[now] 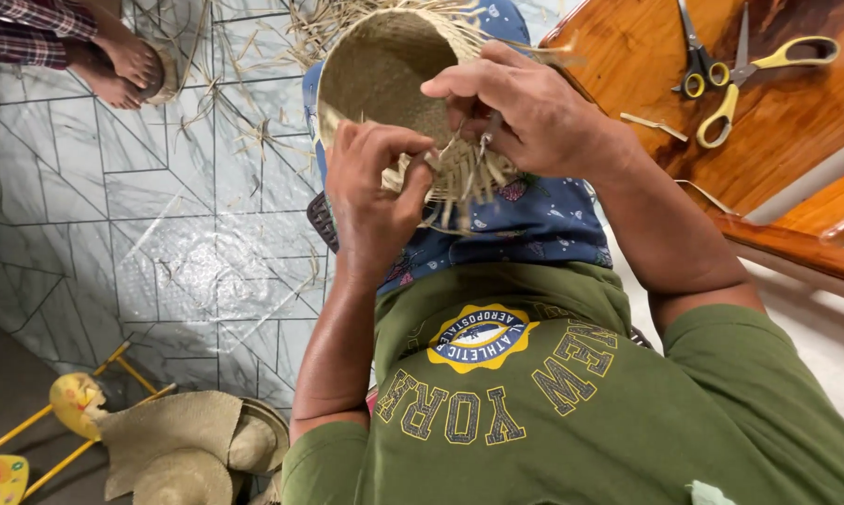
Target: Weaving a hat from dried palm fibers and trimming the edges with scissors
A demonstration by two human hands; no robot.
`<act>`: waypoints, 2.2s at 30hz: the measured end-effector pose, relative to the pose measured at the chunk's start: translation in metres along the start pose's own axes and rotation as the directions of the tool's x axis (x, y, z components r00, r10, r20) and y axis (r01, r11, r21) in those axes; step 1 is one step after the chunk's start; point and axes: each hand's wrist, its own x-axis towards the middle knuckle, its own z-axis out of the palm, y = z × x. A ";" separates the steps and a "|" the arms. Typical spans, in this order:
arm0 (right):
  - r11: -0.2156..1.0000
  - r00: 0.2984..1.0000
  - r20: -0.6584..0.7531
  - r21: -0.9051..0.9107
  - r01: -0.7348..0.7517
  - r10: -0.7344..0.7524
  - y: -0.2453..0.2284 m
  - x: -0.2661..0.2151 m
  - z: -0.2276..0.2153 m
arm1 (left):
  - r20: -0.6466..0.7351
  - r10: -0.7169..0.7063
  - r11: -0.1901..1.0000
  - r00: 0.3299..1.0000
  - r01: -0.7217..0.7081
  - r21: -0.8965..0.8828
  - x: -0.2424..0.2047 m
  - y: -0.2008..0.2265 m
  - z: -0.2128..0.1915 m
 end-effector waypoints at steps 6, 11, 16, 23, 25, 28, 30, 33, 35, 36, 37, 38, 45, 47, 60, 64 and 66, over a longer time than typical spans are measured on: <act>0.999 0.997 -0.083 -0.052 -0.005 0.000 -0.012 -0.016 0.015 | -0.261 0.018 0.998 0.965 -0.004 0.056 -0.035 -0.016 0.027; 0.997 0.997 -0.069 -0.069 0.015 -0.020 -0.014 -0.013 0.013 | -0.233 0.075 0.997 0.969 -0.078 -0.005 -0.039 -0.019 0.019; 0.994 0.997 -0.061 -0.101 0.046 -0.053 -0.008 -0.009 0.010 | -0.127 0.251 0.960 0.960 -0.230 0.160 -0.034 -0.010 0.005; 1.000 1.000 -0.016 0.030 0.006 -0.005 0.001 0.004 0.005 | 0.164 0.063 0.997 0.984 -0.069 0.036 -0.012 -0.021 -0.010; 0.999 1.000 -0.003 0.040 0.003 -0.003 0.003 0.009 0.006 | 0.241 0.026 1.000 0.970 -0.027 0.003 -0.009 -0.021 -0.010; 0.985 0.991 -0.102 -0.159 0.070 -0.087 -0.004 0.012 0.009 | 0.201 -0.238 0.891 0.950 0.296 -0.343 -0.010 -0.024 -0.004; 0.967 0.968 -0.221 -0.247 0.065 -0.121 -0.023 0.011 0.011 | 0.163 -0.425 0.746 0.890 0.447 -0.493 -0.013 -0.033 -0.001; 0.967 0.953 -0.264 -0.242 0.084 -0.149 -0.030 -0.004 0.040 | 0.142 -0.447 0.623 0.883 0.421 -0.659 -0.017 -0.048 0.002; 0.972 0.945 -0.299 -0.226 0.061 -0.129 -0.029 -0.009 0.053 | 0.060 -0.426 0.667 0.903 0.358 -0.654 -0.021 -0.057 0.009; 0.977 0.937 -0.333 -0.209 0.034 -0.104 -0.029 -0.011 0.060 | -0.019 -0.401 0.706 0.916 0.296 -0.643 -0.023 -0.061 0.013; 0.977 0.937 -0.334 -0.210 0.036 -0.106 -0.027 -0.013 0.060 | -0.020 -0.400 0.707 0.916 0.294 -0.643 -0.023 -0.064 0.013; 0.970 0.937 -0.341 -0.243 -0.008 -0.078 -0.025 -0.015 0.061 | -0.028 -0.401 0.706 0.916 0.289 -0.646 -0.024 -0.066 0.013; 0.867 0.978 -0.208 -0.487 -0.104 0.000 -0.059 -0.019 0.073 | 0.025 -0.451 0.613 0.892 0.330 -0.718 -0.018 -0.066 -0.006; 0.858 0.975 -0.213 -0.486 -0.165 0.067 -0.045 -0.021 0.082 | 0.035 -0.464 0.600 0.885 0.344 -0.723 -0.019 -0.065 -0.008; 0.812 0.958 -0.274 -0.537 -0.229 0.089 -0.021 -0.002 0.103 | -0.181 -0.439 0.786 0.880 0.278 -0.552 -0.020 -0.064 0.008; 0.815 0.985 -0.163 -0.562 -0.143 0.061 -0.025 -0.019 0.119 | -0.221 -0.369 0.847 0.903 0.229 -0.481 -0.015 -0.080 0.005; 0.823 0.996 -0.086 -0.562 -0.078 0.036 -0.030 -0.032 0.124 | -0.203 -0.414 0.816 0.887 0.264 -0.514 -0.013 -0.074 0.002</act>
